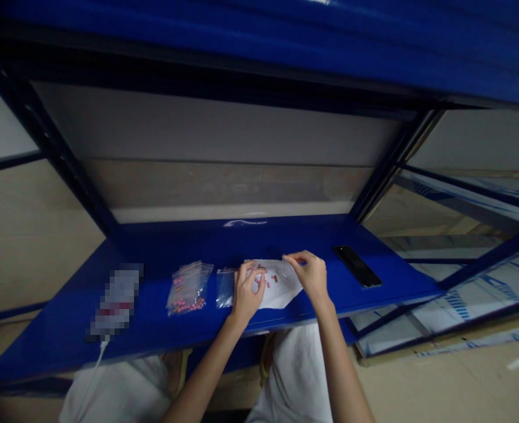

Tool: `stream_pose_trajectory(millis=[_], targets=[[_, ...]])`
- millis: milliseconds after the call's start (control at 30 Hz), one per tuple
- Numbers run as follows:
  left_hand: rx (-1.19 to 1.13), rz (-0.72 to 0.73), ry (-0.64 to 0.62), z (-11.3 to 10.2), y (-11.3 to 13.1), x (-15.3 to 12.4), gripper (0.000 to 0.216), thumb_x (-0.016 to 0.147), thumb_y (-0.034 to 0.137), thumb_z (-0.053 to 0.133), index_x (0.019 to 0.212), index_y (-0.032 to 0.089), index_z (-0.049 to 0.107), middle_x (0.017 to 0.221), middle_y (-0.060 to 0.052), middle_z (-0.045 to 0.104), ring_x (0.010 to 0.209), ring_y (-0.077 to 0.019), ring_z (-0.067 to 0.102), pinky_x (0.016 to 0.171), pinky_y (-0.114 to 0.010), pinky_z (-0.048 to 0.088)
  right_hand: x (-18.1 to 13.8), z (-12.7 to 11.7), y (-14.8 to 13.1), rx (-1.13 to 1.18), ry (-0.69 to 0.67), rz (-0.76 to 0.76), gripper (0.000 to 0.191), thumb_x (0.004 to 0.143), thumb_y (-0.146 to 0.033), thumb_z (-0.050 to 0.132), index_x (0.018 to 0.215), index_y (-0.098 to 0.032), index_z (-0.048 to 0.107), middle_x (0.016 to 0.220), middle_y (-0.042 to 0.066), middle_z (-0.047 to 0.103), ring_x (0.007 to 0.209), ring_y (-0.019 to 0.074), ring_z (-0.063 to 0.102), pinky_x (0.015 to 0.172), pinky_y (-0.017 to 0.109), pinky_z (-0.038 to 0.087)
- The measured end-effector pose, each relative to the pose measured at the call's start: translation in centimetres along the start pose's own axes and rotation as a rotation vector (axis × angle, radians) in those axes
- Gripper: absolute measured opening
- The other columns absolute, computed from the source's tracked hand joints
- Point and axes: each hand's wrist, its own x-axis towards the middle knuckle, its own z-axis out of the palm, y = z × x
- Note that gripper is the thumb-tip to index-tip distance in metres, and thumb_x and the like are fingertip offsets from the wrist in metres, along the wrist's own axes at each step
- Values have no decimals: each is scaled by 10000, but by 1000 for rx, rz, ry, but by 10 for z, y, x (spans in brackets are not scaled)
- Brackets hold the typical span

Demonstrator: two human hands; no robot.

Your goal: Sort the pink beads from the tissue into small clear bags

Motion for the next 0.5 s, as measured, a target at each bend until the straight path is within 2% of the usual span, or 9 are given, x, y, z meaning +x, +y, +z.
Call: stream_pose_trajectory(millis=[167, 367, 500], targets=[[2, -11, -7, 1, 0, 0, 135, 809, 139, 544, 890, 211, 623, 1061, -65, 554, 963, -197, 556, 859, -356, 422, 1, 3, 3, -18, -29, -39, 409, 780, -567, 553, 722, -190, 699, 758, 65, 708, 681, 207, 651, 621, 289, 476], [-3, -8, -35, 0, 0, 0, 129, 822, 151, 532, 893, 210, 623, 1039, -59, 569, 948, -189, 563, 857, -350, 413, 0, 6, 2, -20, -48, -31, 409, 739, -580, 595, 683, -187, 693, 706, 67, 703, 650, 214, 650, 601, 295, 475], [-3, -11, -111, 1, -1, 1, 242, 855, 214, 536, 1095, 222, 567, 1079, -64, 589, 1017, -206, 557, 877, -359, 411, 0, 5, -5, 54, -108, -84, 391, 753, -568, 587, 707, -192, 687, 728, 66, 707, 672, 218, 653, 620, 303, 487]])
